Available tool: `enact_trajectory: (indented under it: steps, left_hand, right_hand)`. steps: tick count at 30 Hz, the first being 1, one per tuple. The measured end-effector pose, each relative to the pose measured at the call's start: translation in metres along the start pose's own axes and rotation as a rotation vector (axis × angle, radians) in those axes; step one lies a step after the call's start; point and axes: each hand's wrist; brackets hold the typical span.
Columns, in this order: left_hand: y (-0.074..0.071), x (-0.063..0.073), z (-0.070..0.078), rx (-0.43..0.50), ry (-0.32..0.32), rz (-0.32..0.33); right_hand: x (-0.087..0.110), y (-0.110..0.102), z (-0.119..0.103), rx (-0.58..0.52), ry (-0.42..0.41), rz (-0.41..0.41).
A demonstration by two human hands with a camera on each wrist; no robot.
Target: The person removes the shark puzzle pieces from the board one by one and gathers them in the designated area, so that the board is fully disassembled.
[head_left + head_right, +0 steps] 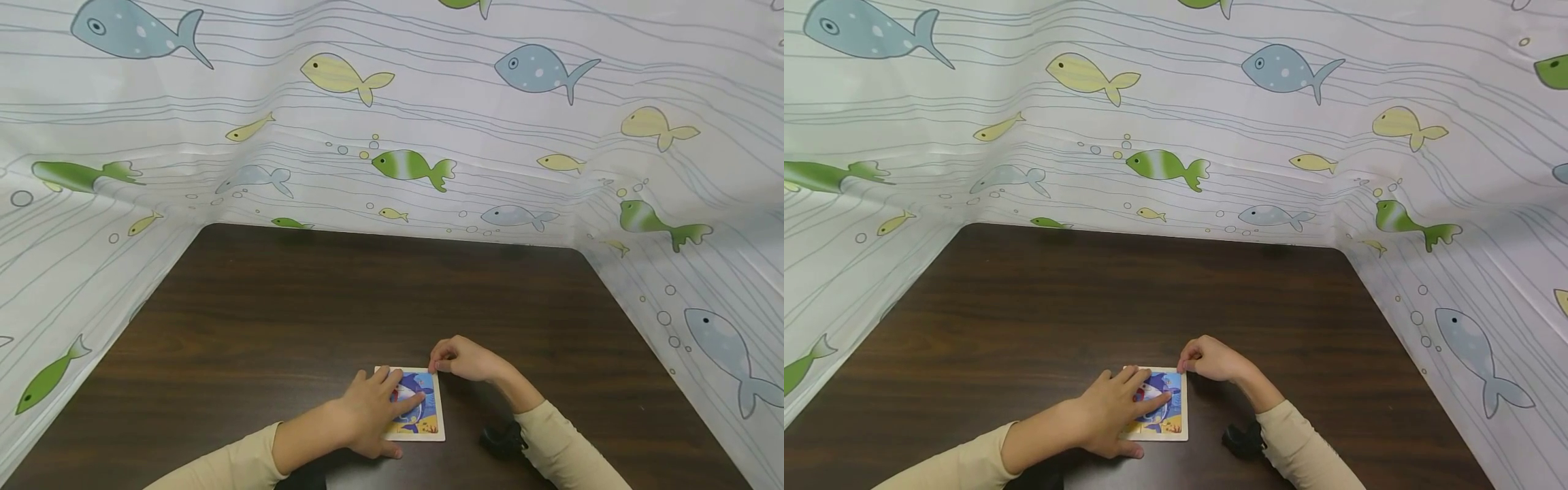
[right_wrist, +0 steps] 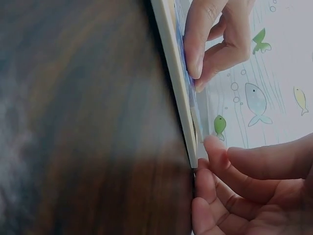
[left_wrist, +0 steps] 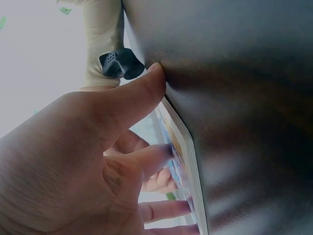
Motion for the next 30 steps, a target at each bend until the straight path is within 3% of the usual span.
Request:
enact_trajectory:
  steps: [10, 23, 30]
  left_hand:
    - [0.0004, 0.0002, -0.0001, 0.019, -0.008, -0.011]
    - [0.0003, 0.0008, 0.0005, 0.01, -0.003, -0.012]
    - [-0.0008, 0.001, 0.0008, 0.029, -0.005, -0.022]
  right_hand:
    - [-0.0003, 0.0, -0.0003, -0.113, 0.034, -0.017]
    - [0.0021, 0.0012, -0.0019, 0.016, -0.064, 0.042]
    - [0.0016, 0.0039, -0.0012, -0.011, -0.006, 0.033]
Point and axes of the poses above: each hand's wrist, its own x-axis away from the middle knuckle, its own y-axis out of the palm, z = x × y, and after that the axes turned 8 degrees about x, right-handed
